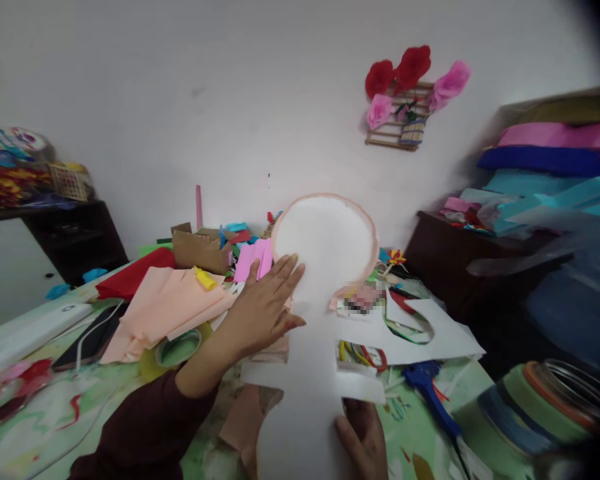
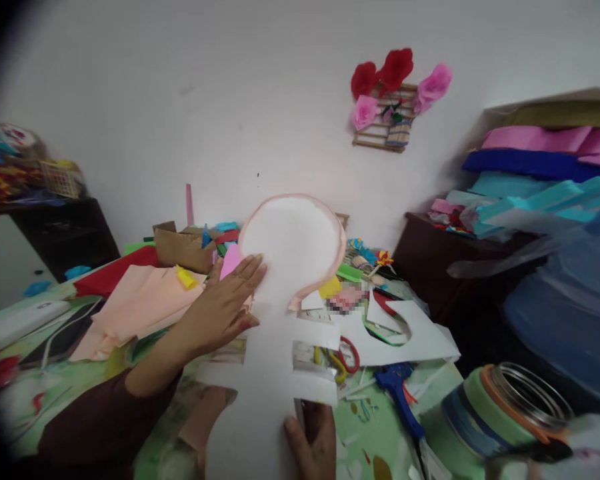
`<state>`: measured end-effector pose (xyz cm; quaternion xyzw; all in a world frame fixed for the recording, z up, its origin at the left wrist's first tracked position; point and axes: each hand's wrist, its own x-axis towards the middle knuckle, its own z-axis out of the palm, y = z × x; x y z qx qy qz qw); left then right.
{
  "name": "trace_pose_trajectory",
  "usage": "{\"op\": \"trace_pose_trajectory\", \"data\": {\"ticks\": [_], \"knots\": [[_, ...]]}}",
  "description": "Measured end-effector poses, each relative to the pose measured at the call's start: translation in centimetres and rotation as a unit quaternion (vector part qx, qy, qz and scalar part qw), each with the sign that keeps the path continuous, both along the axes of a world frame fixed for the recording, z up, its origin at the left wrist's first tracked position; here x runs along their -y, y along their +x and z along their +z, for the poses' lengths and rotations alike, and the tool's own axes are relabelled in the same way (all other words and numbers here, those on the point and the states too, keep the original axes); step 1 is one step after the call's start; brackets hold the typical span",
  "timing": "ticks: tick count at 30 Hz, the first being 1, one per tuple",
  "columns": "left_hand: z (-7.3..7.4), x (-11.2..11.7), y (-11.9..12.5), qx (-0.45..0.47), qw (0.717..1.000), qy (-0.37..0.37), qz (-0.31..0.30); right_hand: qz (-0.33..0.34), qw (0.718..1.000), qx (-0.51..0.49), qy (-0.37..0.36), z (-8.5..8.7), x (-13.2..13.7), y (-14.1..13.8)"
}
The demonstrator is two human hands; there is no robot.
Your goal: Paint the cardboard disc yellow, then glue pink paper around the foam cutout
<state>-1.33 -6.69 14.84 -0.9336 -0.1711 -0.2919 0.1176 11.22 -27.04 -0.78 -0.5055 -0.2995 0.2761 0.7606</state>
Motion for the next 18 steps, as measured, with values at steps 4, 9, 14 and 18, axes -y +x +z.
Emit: {"op": "trace_pose_trajectory", "data": {"ticks": [4, 9, 14, 18], "knots": [[0.7, 0.1, -0.9, 0.032, 0.997, -0.018, -0.067, 0.047, 0.999, -0.023, 0.012, 1.4, -0.5, -0.6], [2.0, -1.1, -2.8, 0.156, 0.985, -0.050, -0.058, 0.061, 0.995, -0.051, 0.054, 2.7, -0.8, 0.4], [2.2, -3.2, -3.4, 0.266, 0.963, -0.030, 0.032, 0.000, 0.998, 0.012, 0.061, 3.9, -0.6, 2.3], [2.1, -3.1, -3.3, 0.313, 0.945, -0.059, 0.076, -0.047, 0.994, 0.022, 0.100, 5.2, -1.8, 2.3]]}}
